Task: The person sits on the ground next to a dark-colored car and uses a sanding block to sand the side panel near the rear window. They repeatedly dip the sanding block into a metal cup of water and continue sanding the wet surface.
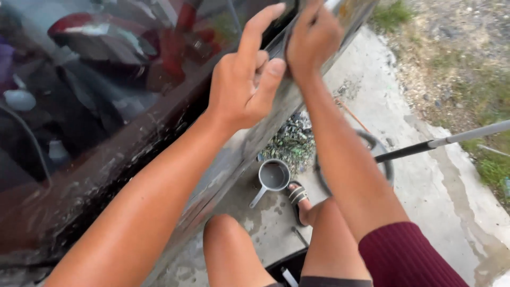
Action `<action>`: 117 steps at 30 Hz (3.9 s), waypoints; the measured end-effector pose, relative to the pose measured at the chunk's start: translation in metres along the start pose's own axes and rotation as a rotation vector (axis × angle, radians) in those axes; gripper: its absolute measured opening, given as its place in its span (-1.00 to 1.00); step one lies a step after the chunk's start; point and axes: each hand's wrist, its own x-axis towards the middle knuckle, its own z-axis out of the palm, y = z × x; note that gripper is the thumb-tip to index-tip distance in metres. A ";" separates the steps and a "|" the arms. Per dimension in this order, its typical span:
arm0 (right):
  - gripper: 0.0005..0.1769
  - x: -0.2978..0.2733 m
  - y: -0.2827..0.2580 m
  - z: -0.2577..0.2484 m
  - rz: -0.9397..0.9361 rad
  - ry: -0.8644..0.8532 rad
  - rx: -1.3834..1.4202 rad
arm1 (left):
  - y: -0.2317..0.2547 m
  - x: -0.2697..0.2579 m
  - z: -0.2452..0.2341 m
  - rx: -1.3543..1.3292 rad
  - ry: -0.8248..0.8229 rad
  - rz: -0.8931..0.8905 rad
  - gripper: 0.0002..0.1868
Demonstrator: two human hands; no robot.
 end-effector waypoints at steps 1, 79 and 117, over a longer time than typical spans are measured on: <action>-0.44 -0.007 -0.012 -0.017 -0.003 0.015 -0.006 | 0.002 0.003 0.002 -0.005 -0.003 0.015 -0.37; -0.33 -0.369 0.184 -0.277 2.581 -0.821 0.821 | -0.009 -0.031 0.016 1.423 -0.170 0.280 -0.19; -0.46 -0.382 0.203 -0.273 2.569 -0.697 0.707 | 0.010 -0.048 0.018 1.683 -0.230 0.187 0.02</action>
